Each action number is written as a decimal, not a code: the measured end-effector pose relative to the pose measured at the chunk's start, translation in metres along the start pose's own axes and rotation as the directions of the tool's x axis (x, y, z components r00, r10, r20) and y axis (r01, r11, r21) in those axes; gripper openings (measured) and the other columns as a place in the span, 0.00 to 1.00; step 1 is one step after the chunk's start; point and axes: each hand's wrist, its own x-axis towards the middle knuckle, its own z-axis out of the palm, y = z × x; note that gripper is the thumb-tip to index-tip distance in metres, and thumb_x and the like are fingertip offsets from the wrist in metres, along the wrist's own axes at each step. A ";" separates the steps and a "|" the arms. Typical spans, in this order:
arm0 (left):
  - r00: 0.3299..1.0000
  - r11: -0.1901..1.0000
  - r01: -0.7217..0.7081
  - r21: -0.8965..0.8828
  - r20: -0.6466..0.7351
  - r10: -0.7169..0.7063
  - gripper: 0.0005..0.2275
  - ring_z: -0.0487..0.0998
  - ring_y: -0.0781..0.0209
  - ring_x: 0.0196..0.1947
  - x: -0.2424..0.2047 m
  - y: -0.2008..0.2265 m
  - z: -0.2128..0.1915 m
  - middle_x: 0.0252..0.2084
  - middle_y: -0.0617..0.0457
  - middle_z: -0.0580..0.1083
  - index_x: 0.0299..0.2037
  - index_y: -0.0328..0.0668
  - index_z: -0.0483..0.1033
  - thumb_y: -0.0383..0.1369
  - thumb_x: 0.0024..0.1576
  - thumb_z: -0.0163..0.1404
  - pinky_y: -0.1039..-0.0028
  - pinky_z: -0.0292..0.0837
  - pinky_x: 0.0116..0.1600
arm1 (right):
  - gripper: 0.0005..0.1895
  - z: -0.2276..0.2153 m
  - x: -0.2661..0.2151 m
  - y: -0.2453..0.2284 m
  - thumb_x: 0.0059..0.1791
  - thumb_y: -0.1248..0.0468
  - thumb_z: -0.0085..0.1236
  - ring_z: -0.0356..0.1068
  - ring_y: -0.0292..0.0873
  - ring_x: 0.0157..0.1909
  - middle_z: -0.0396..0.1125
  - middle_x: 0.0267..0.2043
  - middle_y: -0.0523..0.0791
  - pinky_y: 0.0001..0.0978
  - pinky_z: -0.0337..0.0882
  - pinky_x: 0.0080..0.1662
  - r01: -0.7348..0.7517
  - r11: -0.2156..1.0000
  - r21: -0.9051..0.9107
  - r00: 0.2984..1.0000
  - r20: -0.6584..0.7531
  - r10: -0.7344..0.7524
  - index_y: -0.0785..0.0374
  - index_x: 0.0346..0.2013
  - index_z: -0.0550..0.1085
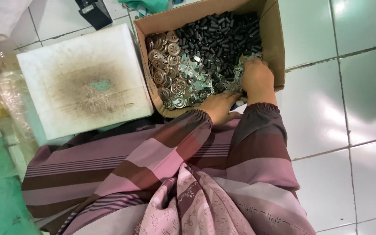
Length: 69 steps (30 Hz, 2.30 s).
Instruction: The person sorts small metal fasteners and buttons from a cardboard box onto a white board, then places some into a clear plastic bag and seals it. The person continues to pick and place fasteners between the box and the board.
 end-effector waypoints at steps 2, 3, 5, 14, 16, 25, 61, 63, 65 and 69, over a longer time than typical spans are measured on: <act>1.000 0.999 0.000 -0.032 0.014 0.000 0.29 0.72 0.38 0.65 0.003 -0.006 0.004 0.65 0.38 0.69 0.72 0.39 0.60 0.48 0.66 0.45 0.51 0.68 0.66 | 0.19 0.006 0.005 0.002 0.49 0.69 0.55 0.70 0.59 0.55 0.69 0.52 0.56 0.54 0.76 0.48 0.009 1.000 -0.007 0.999 0.033 -0.009 0.61 0.55 0.79; 1.000 0.998 0.000 -0.060 0.022 0.002 0.29 0.71 0.38 0.65 0.004 -0.009 0.005 0.65 0.38 0.69 0.72 0.39 0.59 0.48 0.66 0.46 0.51 0.68 0.66 | 0.18 0.008 0.007 0.002 0.50 0.69 0.54 0.70 0.58 0.54 0.69 0.52 0.56 0.54 0.76 0.48 0.020 1.000 -0.014 0.998 0.060 -0.019 0.61 0.55 0.78; 1.000 0.997 0.004 -0.077 0.020 -0.003 0.28 0.72 0.38 0.65 0.004 -0.013 0.003 0.65 0.37 0.69 0.72 0.39 0.59 0.46 0.66 0.45 0.51 0.68 0.67 | 0.17 -0.005 0.005 -0.008 0.50 0.69 0.54 0.70 0.58 0.54 0.69 0.51 0.56 0.53 0.76 0.49 0.043 0.999 -0.021 0.997 0.059 -0.042 0.61 0.54 0.78; 1.000 0.992 0.017 -0.124 -0.023 -0.020 0.32 0.71 0.36 0.65 -0.006 -0.014 0.006 0.65 0.35 0.70 0.71 0.37 0.63 0.52 0.63 0.48 0.51 0.66 0.69 | 0.11 -0.015 -0.014 -0.016 0.50 0.73 0.53 0.73 0.53 0.46 0.71 0.41 0.52 0.47 0.77 0.46 0.100 0.990 -0.103 0.994 0.063 -0.094 0.62 0.42 0.80; 0.999 0.994 0.009 -0.105 -0.050 -0.014 0.32 0.71 0.36 0.65 -0.008 -0.012 0.006 0.64 0.36 0.70 0.70 0.37 0.63 0.53 0.62 0.49 0.51 0.66 0.69 | 0.11 -0.025 -0.018 -0.018 0.50 0.73 0.52 0.73 0.53 0.45 0.71 0.40 0.53 0.47 0.78 0.45 0.095 0.992 -0.086 0.994 0.060 -0.090 0.62 0.42 0.80; 0.998 0.999 0.033 0.016 -0.059 -0.032 0.31 0.70 0.39 0.66 -0.027 -0.004 0.000 0.64 0.38 0.70 0.72 0.40 0.62 0.50 0.63 0.48 0.52 0.64 0.69 | 0.20 -0.020 -0.025 -0.014 0.51 0.66 0.57 0.69 0.56 0.57 0.67 0.58 0.54 0.52 0.75 0.55 0.060 0.997 0.041 0.991 0.119 -0.064 0.54 0.59 0.77; 0.955 0.983 -0.028 -0.183 -0.297 -0.028 0.22 0.66 0.43 0.70 -0.069 -0.025 0.019 0.68 0.42 0.66 0.69 0.44 0.66 0.43 0.68 0.40 0.54 0.63 0.72 | 0.22 -0.084 -0.099 -0.027 0.53 0.68 0.56 0.73 0.59 0.53 0.72 0.49 0.57 0.54 0.75 0.53 -0.055 0.945 0.322 0.983 -0.149 0.107 0.63 0.62 0.68; 0.932 0.968 -0.055 -0.244 -0.360 -0.038 0.21 0.66 0.43 0.70 -0.087 -0.022 0.013 0.69 0.42 0.66 0.69 0.44 0.66 0.42 0.69 0.40 0.55 0.64 0.73 | 0.16 -0.077 -0.099 -0.034 0.50 0.65 0.63 0.74 0.61 0.47 0.74 0.41 0.57 0.56 0.76 0.47 0.022 0.944 0.328 0.971 -0.233 0.058 0.68 0.51 0.73; 0.911 0.929 -0.166 -0.330 -0.413 0.016 0.21 0.66 0.36 0.69 -0.120 -0.020 -0.005 0.68 0.35 0.65 0.69 0.38 0.64 0.39 0.69 0.40 0.50 0.62 0.72 | 0.12 -0.067 -0.105 -0.053 0.51 0.64 0.63 0.75 0.56 0.44 0.75 0.39 0.54 0.50 0.77 0.44 0.119 0.932 0.341 0.961 -0.277 -0.021 0.65 0.48 0.77; 0.705 0.973 -0.130 -0.189 -0.708 -0.043 0.20 0.67 0.42 0.69 -0.134 -0.042 0.017 0.68 0.42 0.64 0.70 0.45 0.63 0.33 0.68 0.44 0.55 0.67 0.71 | 0.09 -0.039 -0.104 -0.097 0.47 0.63 0.68 0.74 0.51 0.45 0.75 0.38 0.46 0.43 0.76 0.49 0.468 0.834 0.293 0.834 -0.460 -0.306 0.51 0.41 0.83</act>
